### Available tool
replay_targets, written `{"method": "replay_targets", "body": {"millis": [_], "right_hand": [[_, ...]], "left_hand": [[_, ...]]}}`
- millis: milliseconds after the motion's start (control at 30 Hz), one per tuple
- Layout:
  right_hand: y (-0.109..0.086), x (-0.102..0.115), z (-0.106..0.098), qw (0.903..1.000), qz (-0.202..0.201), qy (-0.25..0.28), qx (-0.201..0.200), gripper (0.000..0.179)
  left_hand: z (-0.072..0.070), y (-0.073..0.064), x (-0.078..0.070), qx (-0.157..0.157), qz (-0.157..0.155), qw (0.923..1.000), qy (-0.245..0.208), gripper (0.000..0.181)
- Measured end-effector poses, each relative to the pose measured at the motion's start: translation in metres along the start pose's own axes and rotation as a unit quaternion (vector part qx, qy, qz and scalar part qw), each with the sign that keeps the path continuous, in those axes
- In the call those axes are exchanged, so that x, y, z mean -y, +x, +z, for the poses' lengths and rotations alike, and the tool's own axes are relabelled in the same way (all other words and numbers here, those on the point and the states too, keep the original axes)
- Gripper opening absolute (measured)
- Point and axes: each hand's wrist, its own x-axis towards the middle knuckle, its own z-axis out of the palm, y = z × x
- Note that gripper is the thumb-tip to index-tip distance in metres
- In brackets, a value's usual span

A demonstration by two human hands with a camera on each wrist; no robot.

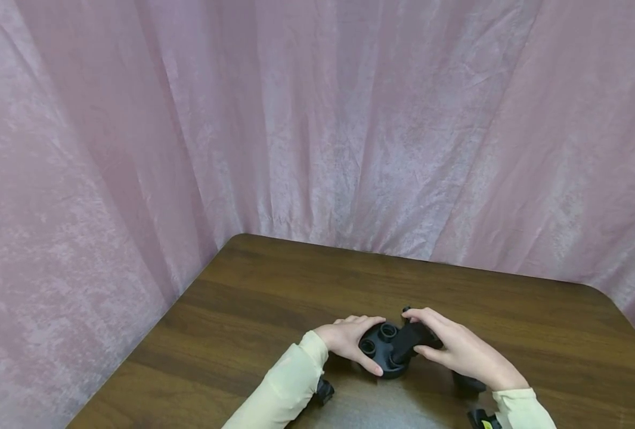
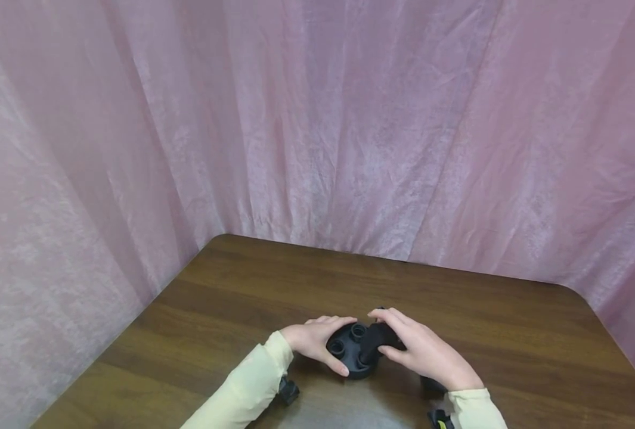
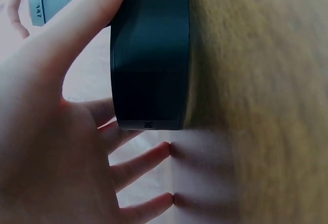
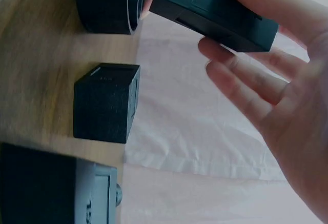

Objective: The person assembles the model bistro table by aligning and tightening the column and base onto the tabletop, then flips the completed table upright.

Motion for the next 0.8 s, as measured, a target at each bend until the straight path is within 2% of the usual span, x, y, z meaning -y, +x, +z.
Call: {"method": "replay_targets", "body": {"millis": [300, 400, 600, 800], "right_hand": [[0.0013, 0.0036, 0.0004, 0.9994, -0.02, -0.004, -0.03, 0.052], [0.0018, 0.0058, 0.0005, 0.9997, -0.015, 0.0, -0.021, 0.047], [-0.0004, 0.0103, 0.0006, 0.9993, 0.034, 0.0, 0.016, 0.037], [-0.0014, 0.01, 0.0019, 0.9985, 0.041, 0.022, 0.03, 0.034]], "left_hand": [[-0.0015, 0.0032, 0.0018, -0.003, 0.007, 1.0, 0.003, 0.096], [-0.0022, 0.0028, 0.0018, 0.0, 0.005, 1.0, 0.0, 0.096], [-0.0021, 0.0016, 0.0015, 0.006, 0.001, 0.9999, -0.01, 0.097], [0.0001, 0.0002, 0.0014, 0.011, -0.002, 0.9998, -0.015, 0.097]]}}
